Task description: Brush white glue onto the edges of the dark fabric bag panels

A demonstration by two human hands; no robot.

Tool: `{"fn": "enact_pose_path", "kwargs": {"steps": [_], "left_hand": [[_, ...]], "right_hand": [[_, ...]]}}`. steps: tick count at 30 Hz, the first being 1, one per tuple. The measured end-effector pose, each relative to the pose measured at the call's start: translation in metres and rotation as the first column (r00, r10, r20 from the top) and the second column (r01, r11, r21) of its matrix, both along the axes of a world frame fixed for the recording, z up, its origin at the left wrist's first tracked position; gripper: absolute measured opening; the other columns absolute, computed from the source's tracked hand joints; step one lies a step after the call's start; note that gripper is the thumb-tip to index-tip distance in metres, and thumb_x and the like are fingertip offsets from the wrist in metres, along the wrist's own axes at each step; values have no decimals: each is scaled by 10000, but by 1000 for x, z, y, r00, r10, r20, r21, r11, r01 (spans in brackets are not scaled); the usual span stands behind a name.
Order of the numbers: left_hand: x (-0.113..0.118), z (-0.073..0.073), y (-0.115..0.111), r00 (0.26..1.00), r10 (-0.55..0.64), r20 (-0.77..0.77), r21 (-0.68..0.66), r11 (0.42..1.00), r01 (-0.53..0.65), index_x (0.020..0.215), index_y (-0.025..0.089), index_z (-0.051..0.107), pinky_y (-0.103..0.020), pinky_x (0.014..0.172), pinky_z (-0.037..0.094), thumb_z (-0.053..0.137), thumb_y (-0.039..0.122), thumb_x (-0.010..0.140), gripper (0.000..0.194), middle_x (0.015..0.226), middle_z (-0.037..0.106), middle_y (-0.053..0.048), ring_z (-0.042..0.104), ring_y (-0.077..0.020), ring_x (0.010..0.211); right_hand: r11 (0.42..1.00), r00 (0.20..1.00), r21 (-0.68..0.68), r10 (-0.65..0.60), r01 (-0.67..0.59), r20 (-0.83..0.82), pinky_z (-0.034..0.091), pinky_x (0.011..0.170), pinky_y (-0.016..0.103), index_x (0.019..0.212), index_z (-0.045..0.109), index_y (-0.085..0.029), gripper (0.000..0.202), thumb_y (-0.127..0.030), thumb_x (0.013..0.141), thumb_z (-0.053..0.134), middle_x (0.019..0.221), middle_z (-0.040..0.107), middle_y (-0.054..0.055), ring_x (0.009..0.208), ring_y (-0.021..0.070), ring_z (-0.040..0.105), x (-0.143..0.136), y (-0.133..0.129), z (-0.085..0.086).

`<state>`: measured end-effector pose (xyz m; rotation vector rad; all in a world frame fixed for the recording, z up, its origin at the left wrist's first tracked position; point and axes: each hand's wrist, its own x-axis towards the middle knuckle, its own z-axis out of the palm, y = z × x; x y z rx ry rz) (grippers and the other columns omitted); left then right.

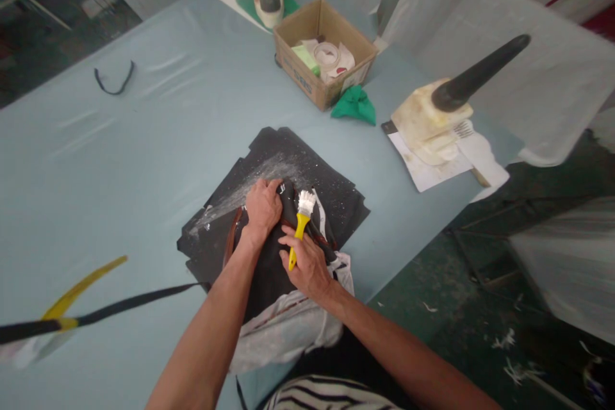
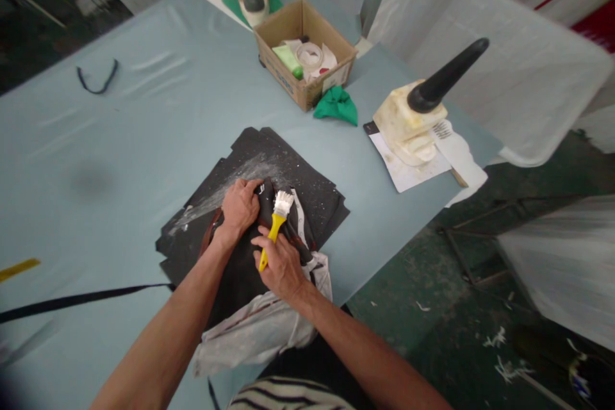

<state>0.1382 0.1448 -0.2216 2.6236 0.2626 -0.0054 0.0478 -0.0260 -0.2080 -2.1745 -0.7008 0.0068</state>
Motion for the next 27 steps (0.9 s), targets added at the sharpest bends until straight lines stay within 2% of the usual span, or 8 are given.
{"fn": "enact_pose_path", "kwargs": {"steps": [4,8,12,15,17,20,23,27], "left_hand": [[-10,12,7,993,101,65,42,994,-103,1246,193,692,-438,913,483,460,171,938,385,1064,652,-129,618,-305,990],[-47,28,29,917,368,151,-33,930,-367,1064,211,663,-424,928,483,574,377,955,217,971,657,-82,613,-274,947],[-107,33,58,700,714,35,-151,696,-702,870,241,582,-403,903,486,565,453,937,223,871,623,-31,593,-232,864],[-157,28,68,525,851,-7,-147,518,-843,1047,198,598,-433,920,489,529,449,933,284,1025,636,-78,598,-231,882],[-181,22,67,459,885,-73,-177,441,-880,1186,163,592,-441,916,502,582,504,898,447,1139,649,-120,623,-239,911],[-198,13,60,459,864,-206,-276,399,-875,1123,155,664,-407,861,530,596,636,874,546,1046,717,-110,667,-252,909],[-195,8,60,493,831,-258,-351,394,-849,1051,173,718,-389,866,527,584,697,864,572,1008,750,-91,682,-261,942],[-185,9,78,537,796,-279,-388,418,-821,1009,168,727,-392,885,515,691,657,778,542,1039,757,-107,676,-267,960]], "right_hand": [[1000,1000,29,2,-3,22,612,1020,426,1225,611,-215,269,-118,976,574,1375,694,144,1246,270,685,0,0,0],[998,999,62,27,-29,34,609,1018,443,1227,597,-206,240,-133,1001,564,1389,683,160,1264,280,676,-1,-2,0],[996,998,74,51,-54,38,605,1021,460,1230,589,-207,209,-165,1028,551,1382,685,167,1266,289,678,-2,-5,-2],[994,996,82,74,-78,58,606,1013,463,1222,595,-201,192,-177,1041,537,1379,687,178,1266,292,681,-3,-8,-3],[990,993,98,94,-101,72,608,1003,462,1206,605,-203,177,-189,1049,524,1377,689,178,1257,290,686,-3,-10,-1],[980,987,134,136,-147,88,610,989,462,1194,618,-209,172,-215,1061,510,1342,713,161,1227,284,700,0,-14,7],[963,979,183,183,-198,92,636,894,414,1255,620,-214,223,-262,1085,483,1194,773,122,1059,249,756,7,-16,24],[923,967,308,251,-229,-33,625,706,327,1380,581,-217,336,-348,1132,395,821,760,19,700,180,731,20,-3,55]]}}
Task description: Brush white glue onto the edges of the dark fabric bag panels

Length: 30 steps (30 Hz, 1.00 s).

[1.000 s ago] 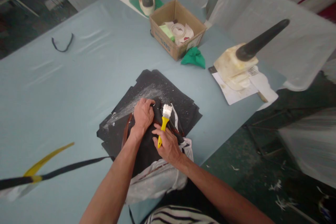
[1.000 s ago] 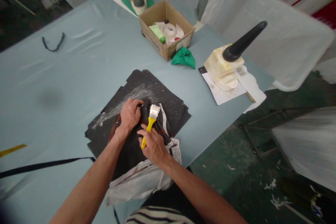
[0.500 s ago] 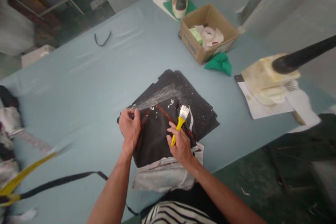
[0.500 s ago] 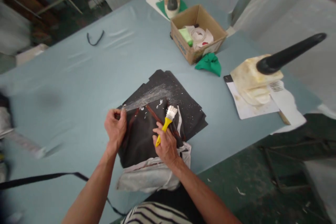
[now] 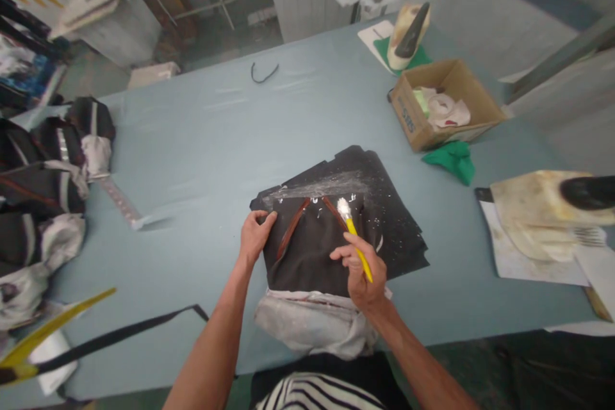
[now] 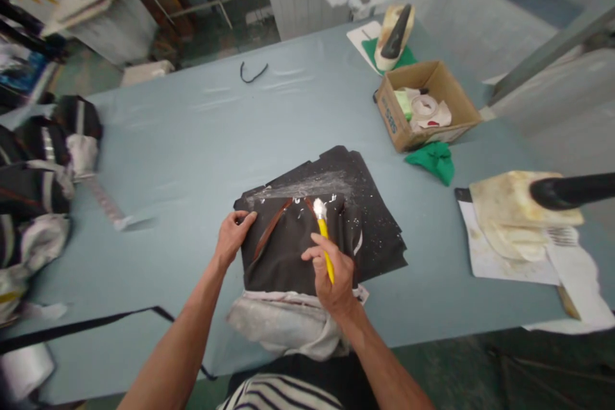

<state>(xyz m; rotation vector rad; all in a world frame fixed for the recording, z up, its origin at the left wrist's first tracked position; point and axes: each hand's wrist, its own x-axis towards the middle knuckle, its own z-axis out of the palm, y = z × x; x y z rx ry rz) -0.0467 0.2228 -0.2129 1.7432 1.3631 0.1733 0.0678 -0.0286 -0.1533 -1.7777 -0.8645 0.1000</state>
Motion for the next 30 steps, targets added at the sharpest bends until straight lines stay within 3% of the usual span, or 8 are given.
{"fn": "enact_pose_path", "kwargs": {"steps": [4,7,11,17,23,30], "left_hand": [[3,3,16,992,-116,54,-84,989,120,955,167,734,-362,768,530,688,675,763,545,918,755,-92,684,-251,847],[1,2,16,981,-177,76,-38,983,181,916,193,720,-404,850,526,692,623,771,454,922,730,-83,671,-266,891],[-3,-3,7,974,-204,100,82,977,197,876,223,664,-455,976,482,664,515,804,301,992,667,-84,627,-286,1005],[-12,-8,-7,969,-213,124,121,973,198,969,227,643,-439,945,495,663,448,860,247,1022,650,-71,636,-278,1011],[-21,-18,-14,945,-294,144,109,954,280,897,231,649,-388,844,495,689,414,890,188,940,646,-48,638,-248,918],[-25,-25,-16,930,-283,235,54,959,278,834,234,628,-390,803,434,616,340,927,143,851,641,-32,570,-239,831]], "right_hand": [[1000,991,6,2,-1,-136,573,608,292,1446,563,-212,410,-399,1143,360,640,633,-41,537,156,629,11,30,23],[996,991,-82,18,-29,-131,534,577,285,1442,582,-192,439,-414,1138,356,624,613,-39,531,158,615,15,47,27],[981,998,-191,-25,13,-61,542,617,279,1367,628,-178,395,-367,1115,390,767,714,7,608,156,665,11,56,26],[958,992,-262,-129,121,-11,586,801,294,1172,669,-217,182,-282,1056,545,929,767,24,828,177,748,-7,75,30],[961,999,-273,40,-32,24,546,839,292,1029,695,-225,71,-224,1030,624,959,720,30,887,175,704,-23,105,36],[944,991,-302,122,-132,-52,525,804,282,1008,699,-207,91,-166,1016,619,927,710,29,862,166,691,-43,126,26]]}}
